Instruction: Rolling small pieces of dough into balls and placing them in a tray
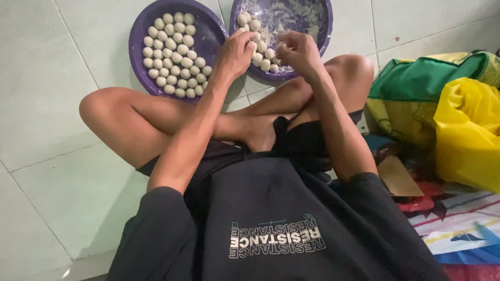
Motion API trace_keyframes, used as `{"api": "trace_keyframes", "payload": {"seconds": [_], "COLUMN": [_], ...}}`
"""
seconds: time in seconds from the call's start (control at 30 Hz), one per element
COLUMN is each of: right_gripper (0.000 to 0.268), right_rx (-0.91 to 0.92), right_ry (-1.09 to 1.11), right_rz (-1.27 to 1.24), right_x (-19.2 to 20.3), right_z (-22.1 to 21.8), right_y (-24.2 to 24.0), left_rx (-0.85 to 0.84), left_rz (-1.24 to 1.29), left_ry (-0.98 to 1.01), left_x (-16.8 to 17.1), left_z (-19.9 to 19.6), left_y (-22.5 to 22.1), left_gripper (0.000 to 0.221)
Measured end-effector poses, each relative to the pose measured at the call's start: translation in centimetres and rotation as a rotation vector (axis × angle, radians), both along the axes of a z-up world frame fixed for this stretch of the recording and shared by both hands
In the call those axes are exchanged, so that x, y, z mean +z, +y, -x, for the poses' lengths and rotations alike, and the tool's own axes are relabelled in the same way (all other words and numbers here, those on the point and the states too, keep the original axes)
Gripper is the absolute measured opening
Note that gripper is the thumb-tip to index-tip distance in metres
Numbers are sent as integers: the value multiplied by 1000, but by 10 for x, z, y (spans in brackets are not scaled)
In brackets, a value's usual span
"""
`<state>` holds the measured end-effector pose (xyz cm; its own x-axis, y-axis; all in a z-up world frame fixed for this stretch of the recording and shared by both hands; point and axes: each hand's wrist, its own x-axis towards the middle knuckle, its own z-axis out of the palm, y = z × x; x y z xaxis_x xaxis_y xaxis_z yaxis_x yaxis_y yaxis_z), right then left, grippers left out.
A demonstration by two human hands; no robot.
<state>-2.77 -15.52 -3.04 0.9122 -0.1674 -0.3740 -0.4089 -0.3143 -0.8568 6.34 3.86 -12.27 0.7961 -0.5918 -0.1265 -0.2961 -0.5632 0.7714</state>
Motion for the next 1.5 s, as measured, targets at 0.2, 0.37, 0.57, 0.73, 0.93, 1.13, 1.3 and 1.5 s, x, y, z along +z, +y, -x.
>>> {"api": "trace_keyframes", "payload": {"seconds": [0.2,0.37,0.57,0.73,0.93,1.13,1.3,1.5], "right_gripper": [10,34,16,13,30,26,18,9], "right_rx": [197,363,383,432,479,327,483,404], "right_ry": [-53,-78,-91,10,-112,-269,-353,-479], "right_rz": [307,408,443,444,575,404,282,578], "right_x": [-31,-36,-73,-55,-61,8,-38,-81], "right_z": [10,10,11,8,-1,-29,-36,-35], "right_y": [0,1,-12,-8,-15,52,132,177], "left_rx": [-82,-107,-123,-104,-62,134,348,473], "left_rz": [33,18,142,43,160,166,236,356], "left_ry": [18,29,-137,2,-131,46,-140,-231], "left_x": [-9,-2,-23,-3,-9,37,12,-15], "left_z": [10,10,9,13,2,-15,-12,-11], "left_y": [-6,-11,-14,-12,1,70,126,134], "left_gripper": [31,30,31,29,30,32,36,34]}}
